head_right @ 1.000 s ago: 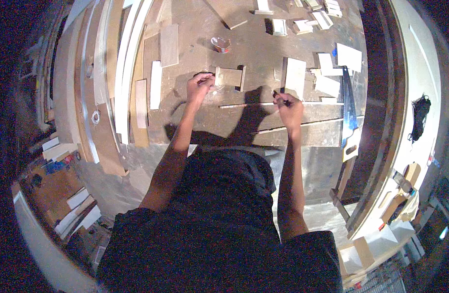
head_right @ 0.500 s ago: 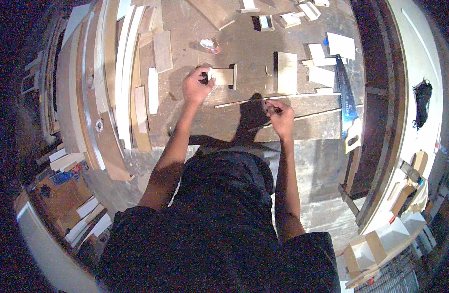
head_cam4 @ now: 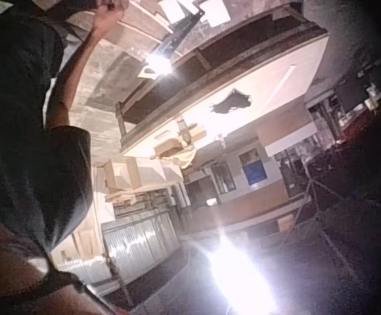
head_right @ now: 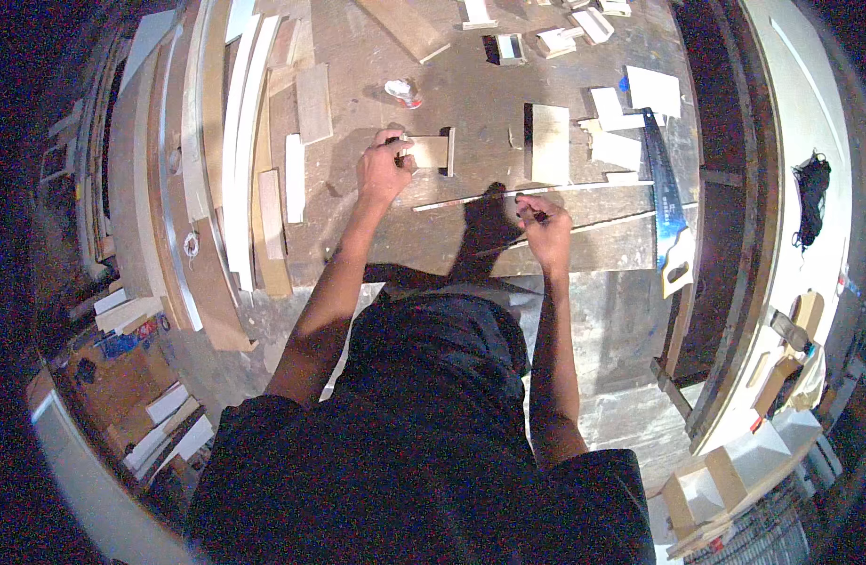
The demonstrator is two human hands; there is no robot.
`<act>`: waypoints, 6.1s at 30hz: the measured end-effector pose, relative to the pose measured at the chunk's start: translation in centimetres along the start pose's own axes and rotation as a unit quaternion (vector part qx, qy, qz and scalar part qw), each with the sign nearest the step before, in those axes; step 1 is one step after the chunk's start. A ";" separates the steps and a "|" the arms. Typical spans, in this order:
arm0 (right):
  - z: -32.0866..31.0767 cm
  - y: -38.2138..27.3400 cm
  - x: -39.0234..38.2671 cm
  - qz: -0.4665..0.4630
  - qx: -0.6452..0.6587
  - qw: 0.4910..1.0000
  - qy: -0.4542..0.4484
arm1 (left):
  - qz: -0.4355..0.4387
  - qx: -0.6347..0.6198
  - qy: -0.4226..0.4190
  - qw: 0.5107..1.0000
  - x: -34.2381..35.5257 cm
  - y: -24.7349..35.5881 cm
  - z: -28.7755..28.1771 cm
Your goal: The person uses a handsaw to cut a small wooden piece, applies glue to the cut edge, and then attaches it to a larger wooden assembly.
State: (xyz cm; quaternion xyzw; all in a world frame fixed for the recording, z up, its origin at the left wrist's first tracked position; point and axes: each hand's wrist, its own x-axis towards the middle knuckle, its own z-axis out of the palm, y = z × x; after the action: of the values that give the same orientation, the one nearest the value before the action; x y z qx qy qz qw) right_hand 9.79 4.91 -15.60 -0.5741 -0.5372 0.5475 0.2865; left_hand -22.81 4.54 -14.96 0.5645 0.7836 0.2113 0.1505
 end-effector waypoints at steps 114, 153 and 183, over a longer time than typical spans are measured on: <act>1.5 -21.7 12.5 -0.214 -0.574 0.787 0.075 | -0.177 -0.171 0.273 0.930 0.2 -5.2 4.9; 5.3 -23.6 70.8 -0.159 -0.655 0.737 0.041 | -0.337 -0.032 0.278 0.899 3.3 -4.3 8.0; -28.3 -5.7 34.2 -0.048 -0.238 0.951 0.193 | -0.222 -0.115 0.301 0.920 -2.1 4.5 1.9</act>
State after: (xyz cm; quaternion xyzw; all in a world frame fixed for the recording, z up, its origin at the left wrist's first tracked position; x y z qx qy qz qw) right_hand 28.57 45.58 -14.69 -0.6935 -0.6138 0.2680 0.2655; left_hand -17.55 4.03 -14.33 0.2644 0.8676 0.4208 0.0141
